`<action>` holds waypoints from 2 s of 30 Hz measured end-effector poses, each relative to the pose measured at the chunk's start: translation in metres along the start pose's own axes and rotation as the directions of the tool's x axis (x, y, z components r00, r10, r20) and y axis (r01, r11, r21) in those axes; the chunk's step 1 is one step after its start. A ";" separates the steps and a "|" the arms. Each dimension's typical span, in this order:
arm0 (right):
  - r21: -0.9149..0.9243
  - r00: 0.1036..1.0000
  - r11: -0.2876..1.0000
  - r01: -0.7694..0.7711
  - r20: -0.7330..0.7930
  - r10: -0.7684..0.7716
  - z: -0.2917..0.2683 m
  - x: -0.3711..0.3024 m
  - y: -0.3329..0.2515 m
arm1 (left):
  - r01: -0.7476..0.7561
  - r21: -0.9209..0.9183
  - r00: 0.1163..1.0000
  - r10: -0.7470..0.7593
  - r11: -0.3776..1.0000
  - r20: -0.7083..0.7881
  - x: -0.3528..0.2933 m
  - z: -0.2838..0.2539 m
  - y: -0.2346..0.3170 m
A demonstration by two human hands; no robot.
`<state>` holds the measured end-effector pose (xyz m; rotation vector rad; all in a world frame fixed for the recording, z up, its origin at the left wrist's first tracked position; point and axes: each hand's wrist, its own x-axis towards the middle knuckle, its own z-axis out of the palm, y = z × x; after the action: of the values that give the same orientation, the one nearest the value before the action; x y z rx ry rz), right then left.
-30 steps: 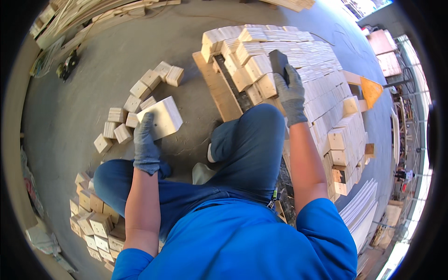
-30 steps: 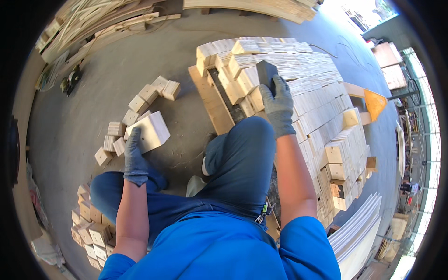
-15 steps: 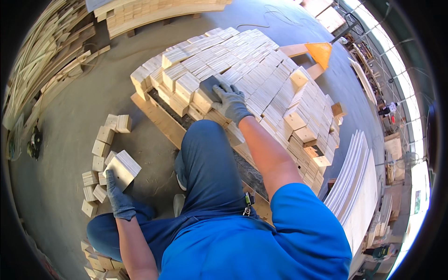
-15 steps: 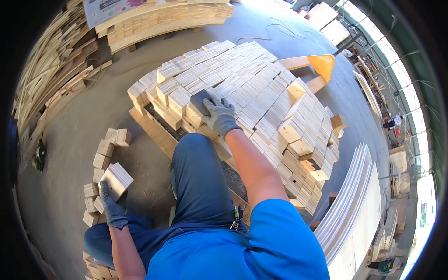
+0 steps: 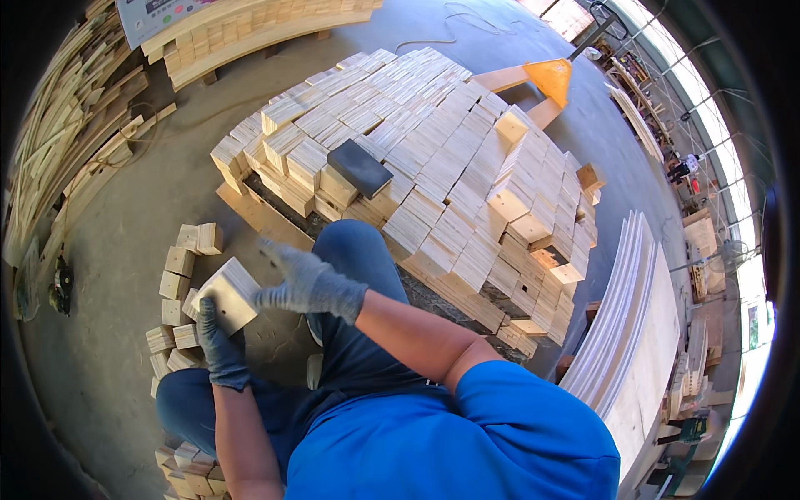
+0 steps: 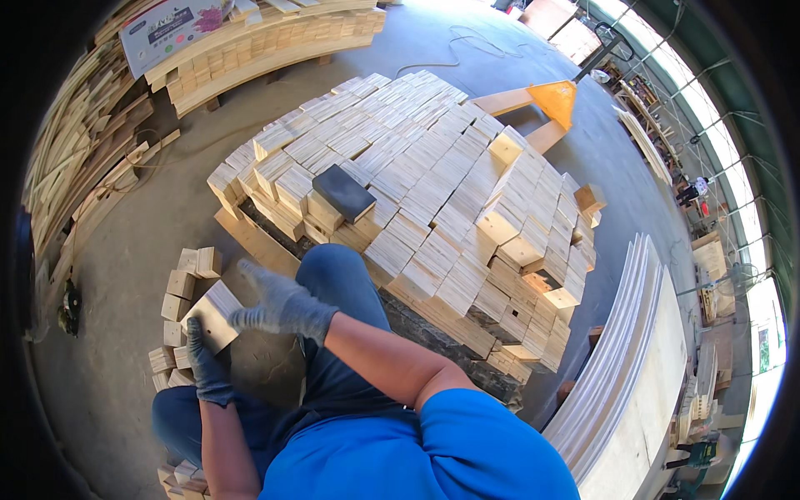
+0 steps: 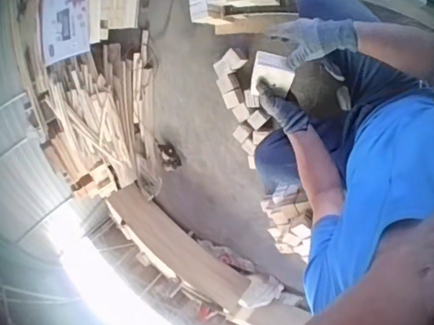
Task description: The person sits on the floor and sands small wooden blocks one by one using a sanding block. After sanding each block, the person places it on a nearby pile of finished blocks.
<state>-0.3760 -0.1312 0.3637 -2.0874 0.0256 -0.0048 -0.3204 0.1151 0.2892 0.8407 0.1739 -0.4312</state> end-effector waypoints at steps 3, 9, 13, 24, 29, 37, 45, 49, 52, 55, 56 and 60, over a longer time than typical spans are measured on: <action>0.078 0.997 0.996 -0.044 0.070 0.039 0.003 -0.002 -0.024 | -0.141 0.159 0.988 0.129 0.977 0.083 0.002 0.017 -0.008; 0.195 0.995 0.981 0.007 -0.098 0.012 0.007 0.011 0.001 | -0.187 0.250 0.970 0.138 0.950 0.200 -0.001 0.053 -0.008; 0.227 0.996 0.970 -0.083 0.044 0.074 -0.015 0.020 -0.008 | -0.176 0.224 0.965 0.123 0.959 0.231 0.007 0.049 -0.014; -0.499 0.894 0.825 -0.265 -0.448 0.015 -0.275 0.041 0.000 | 0.135 0.187 0.983 -0.108 0.973 -0.150 0.042 -0.101 -0.003; -0.695 0.783 0.509 -0.508 -0.619 -0.063 -0.420 0.012 0.134 | 0.261 0.612 0.957 -0.116 0.746 -0.267 0.030 -0.114 -0.023; -0.537 0.559 0.158 -0.829 -0.783 0.273 -0.486 -0.021 0.193 | 0.226 0.966 0.962 -0.186 0.122 -0.202 0.012 -0.120 -0.031; -0.550 0.543 0.071 -0.832 -0.783 0.301 -0.518 -0.030 0.262 | 0.278 0.958 0.936 -0.242 0.070 -0.254 0.026 -0.110 -0.033; -0.551 0.536 0.049 -0.833 -0.782 0.318 -0.529 -0.031 0.282 | 0.253 0.967 0.940 -0.241 0.028 -0.239 0.028 -0.115 -0.037; -0.536 0.513 0.043 -0.843 -0.776 0.368 -0.533 -0.022 0.283 | 0.247 0.969 0.938 -0.253 0.016 -0.235 0.029 -0.123 -0.040; -0.533 0.508 0.031 -0.846 -0.785 0.355 -0.537 -0.024 0.294 | 0.272 0.962 0.933 -0.250 0.021 -0.258 0.029 -0.124 -0.044; -0.533 0.509 0.025 -0.846 -0.791 0.341 -0.539 -0.026 0.299 | 0.285 0.958 0.931 -0.246 0.026 -0.270 0.030 -0.124 -0.045; -0.482 0.433 -0.084 -0.872 -0.840 0.326 -0.544 -0.028 0.317 | 0.333 0.943 0.903 -0.283 -0.013 -0.323 0.030 -0.111 -0.043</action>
<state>-0.4173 -0.7597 0.3573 -2.9143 1.9075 0.1193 -0.3100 0.1642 0.1769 2.3067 0.0625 -1.0322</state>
